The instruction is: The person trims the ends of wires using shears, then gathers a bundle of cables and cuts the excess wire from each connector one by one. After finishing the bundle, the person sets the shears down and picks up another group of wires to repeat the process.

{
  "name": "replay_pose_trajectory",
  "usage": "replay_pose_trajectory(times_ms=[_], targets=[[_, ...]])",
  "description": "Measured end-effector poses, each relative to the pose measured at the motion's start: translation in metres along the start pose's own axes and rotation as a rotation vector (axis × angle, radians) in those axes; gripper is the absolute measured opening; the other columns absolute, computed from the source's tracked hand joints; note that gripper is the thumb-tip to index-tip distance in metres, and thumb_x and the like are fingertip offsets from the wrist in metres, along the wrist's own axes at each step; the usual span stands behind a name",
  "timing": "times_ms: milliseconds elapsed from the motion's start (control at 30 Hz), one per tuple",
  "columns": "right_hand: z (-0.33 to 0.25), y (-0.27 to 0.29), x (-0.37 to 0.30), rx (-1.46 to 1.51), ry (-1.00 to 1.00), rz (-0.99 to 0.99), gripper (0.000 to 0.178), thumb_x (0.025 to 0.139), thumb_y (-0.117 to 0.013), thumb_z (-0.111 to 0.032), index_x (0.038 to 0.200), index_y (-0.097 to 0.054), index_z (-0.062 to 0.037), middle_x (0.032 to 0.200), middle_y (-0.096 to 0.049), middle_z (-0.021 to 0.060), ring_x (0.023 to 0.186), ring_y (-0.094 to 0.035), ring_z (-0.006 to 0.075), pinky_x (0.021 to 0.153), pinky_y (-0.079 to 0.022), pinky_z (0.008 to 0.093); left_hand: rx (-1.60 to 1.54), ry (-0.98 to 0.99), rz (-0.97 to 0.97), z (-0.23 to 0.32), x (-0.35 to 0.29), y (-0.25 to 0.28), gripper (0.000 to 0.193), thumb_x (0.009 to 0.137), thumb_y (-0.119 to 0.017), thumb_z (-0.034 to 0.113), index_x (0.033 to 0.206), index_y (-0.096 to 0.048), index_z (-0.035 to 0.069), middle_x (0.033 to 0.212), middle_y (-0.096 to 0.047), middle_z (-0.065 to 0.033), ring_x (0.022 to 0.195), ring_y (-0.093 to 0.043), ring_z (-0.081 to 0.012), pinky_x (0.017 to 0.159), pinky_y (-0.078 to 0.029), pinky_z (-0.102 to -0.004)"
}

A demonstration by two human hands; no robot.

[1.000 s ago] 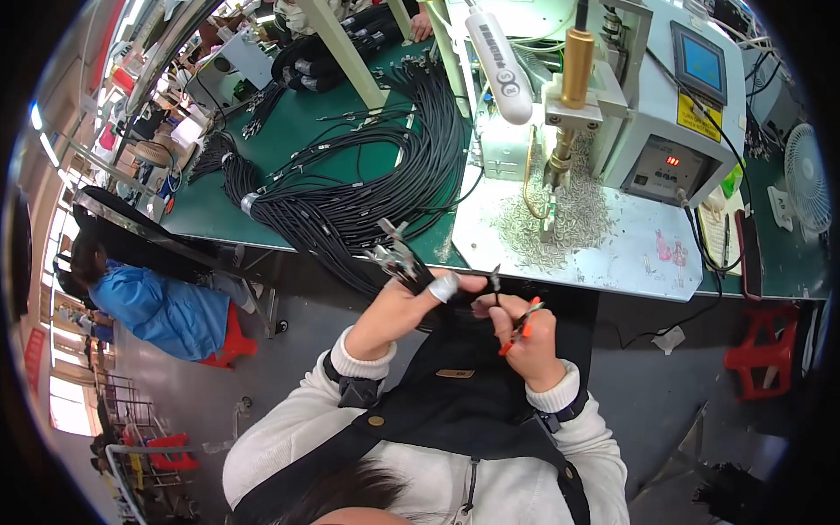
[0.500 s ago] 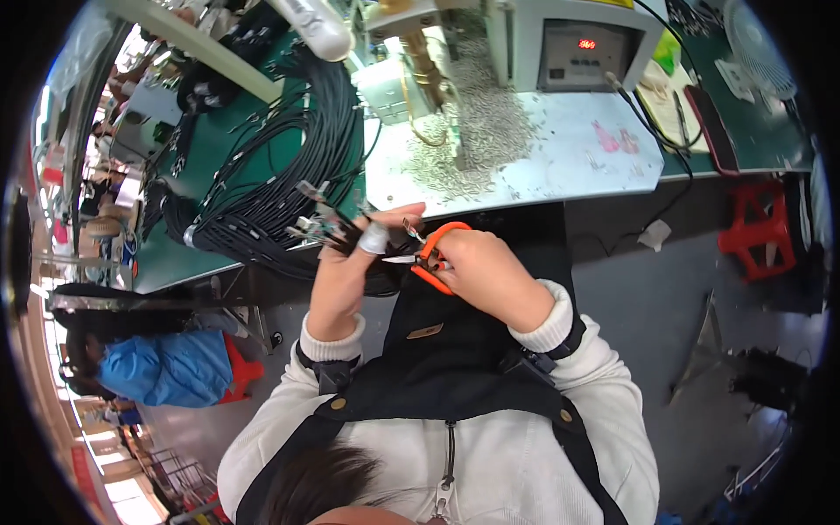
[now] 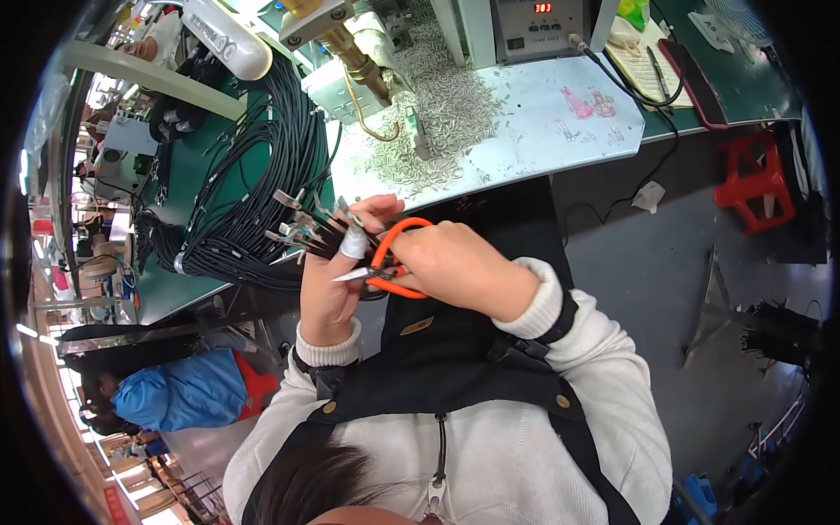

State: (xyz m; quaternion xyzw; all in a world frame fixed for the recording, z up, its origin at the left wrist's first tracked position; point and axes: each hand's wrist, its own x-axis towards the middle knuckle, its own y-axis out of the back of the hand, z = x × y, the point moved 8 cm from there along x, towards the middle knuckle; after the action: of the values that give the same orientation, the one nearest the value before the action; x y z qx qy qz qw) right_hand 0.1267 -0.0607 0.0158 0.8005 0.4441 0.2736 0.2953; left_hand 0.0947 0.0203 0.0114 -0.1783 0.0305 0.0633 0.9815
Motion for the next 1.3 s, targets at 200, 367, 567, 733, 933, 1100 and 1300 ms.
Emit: replay_pose_trajectory(times_ms=[200, 367, 567, 733, 933, 1100, 1300], targets=[[-0.008, 0.057, -0.013, 0.250, 0.139, 0.353, 0.030, 0.073, -0.063, -0.026, 0.094, -0.056, -0.0055, 0.085, -0.060, 0.0105, 0.077, -0.060, 0.0259, 0.066, -0.046, 0.0322, -0.101, -0.001, -0.169, -0.019, 0.002, 0.007, 0.027, 0.087, -0.046, 0.015, 0.110, -0.047, 0.001, 0.104, -0.054, -0.0142, 0.093, -0.054, -0.0204, 0.076, -0.046, -0.0312], [-0.059, 0.068, -0.004, -0.161, 0.480, 0.336, 0.038, 0.078, -0.057, -0.024, 0.113, -0.051, -0.0106, 0.112, -0.055, 0.0073, 0.096, -0.057, 0.0222, 0.095, -0.032, 0.0391, 0.797, -0.336, -0.053, 0.008, -0.006, -0.020, 0.031, 0.086, -0.046, 0.015, 0.113, -0.043, 0.000, 0.102, -0.053, -0.0137, 0.095, -0.054, -0.0232, 0.080, -0.044, -0.0322], [-0.022, 0.058, -0.002, 0.169, 0.312, 0.334, 0.039, 0.076, -0.058, -0.013, 0.114, -0.051, -0.0089, 0.110, -0.056, 0.0087, 0.086, -0.060, 0.0215, 0.100, -0.023, 0.0410, 0.250, -0.034, -0.029, -0.011, 0.006, -0.014, 0.026, 0.086, -0.046, 0.011, 0.109, -0.046, -0.001, 0.088, -0.056, -0.0100, 0.075, -0.056, -0.0179, 0.069, -0.045, -0.0287], [-0.007, 0.056, -0.006, 0.242, 0.248, 0.416, 0.031, 0.076, -0.057, -0.008, 0.107, -0.054, -0.0041, 0.095, -0.061, 0.0086, 0.067, -0.060, 0.0129, 0.091, -0.036, 0.0355, 0.010, 0.020, -0.080, -0.020, 0.002, -0.016, 0.021, 0.086, -0.046, 0.008, 0.105, -0.050, 0.000, 0.081, -0.056, -0.0091, 0.066, -0.055, -0.0146, 0.062, -0.043, -0.0241], [0.040, 0.036, -0.005, 0.872, -0.259, 0.322, 0.013, 0.079, -0.056, -0.009, 0.088, -0.057, 0.0012, 0.069, -0.058, 0.0066, 0.055, -0.053, 0.0072, 0.063, -0.044, 0.0248, -0.006, 0.125, -0.072, -0.023, 0.007, -0.010, 0.018, 0.084, -0.049, 0.008, 0.099, -0.052, -0.001, 0.079, -0.056, -0.0075, 0.064, -0.052, -0.0118, 0.060, -0.041, -0.0210], [0.044, 0.042, -0.007, 0.434, -0.234, 0.384, 0.018, 0.080, -0.057, -0.012, 0.072, -0.054, 0.0038, 0.058, -0.054, 0.0029, 0.052, -0.051, 0.0074, 0.049, -0.040, 0.0200, 0.234, 0.034, 0.051, -0.012, 0.010, -0.011, 0.015, 0.078, -0.056, 0.003, 0.093, -0.055, -0.001, 0.078, -0.056, -0.0049, 0.065, -0.051, -0.0097, 0.061, -0.040, -0.0199], [0.054, 0.009, -0.007, 1.100, -0.507, 0.228, 0.021, 0.080, -0.057, -0.013, 0.066, -0.050, 0.0009, 0.053, -0.051, 0.0014, 0.047, -0.048, 0.0083, 0.044, -0.035, 0.0210, 0.449, -0.189, 0.222, -0.003, 0.007, 0.010, 0.018, 0.073, -0.061, -0.003, 0.090, -0.055, 0.000, 0.075, -0.054, -0.0020, 0.069, -0.050, -0.0078, 0.063, -0.038, -0.0181]])
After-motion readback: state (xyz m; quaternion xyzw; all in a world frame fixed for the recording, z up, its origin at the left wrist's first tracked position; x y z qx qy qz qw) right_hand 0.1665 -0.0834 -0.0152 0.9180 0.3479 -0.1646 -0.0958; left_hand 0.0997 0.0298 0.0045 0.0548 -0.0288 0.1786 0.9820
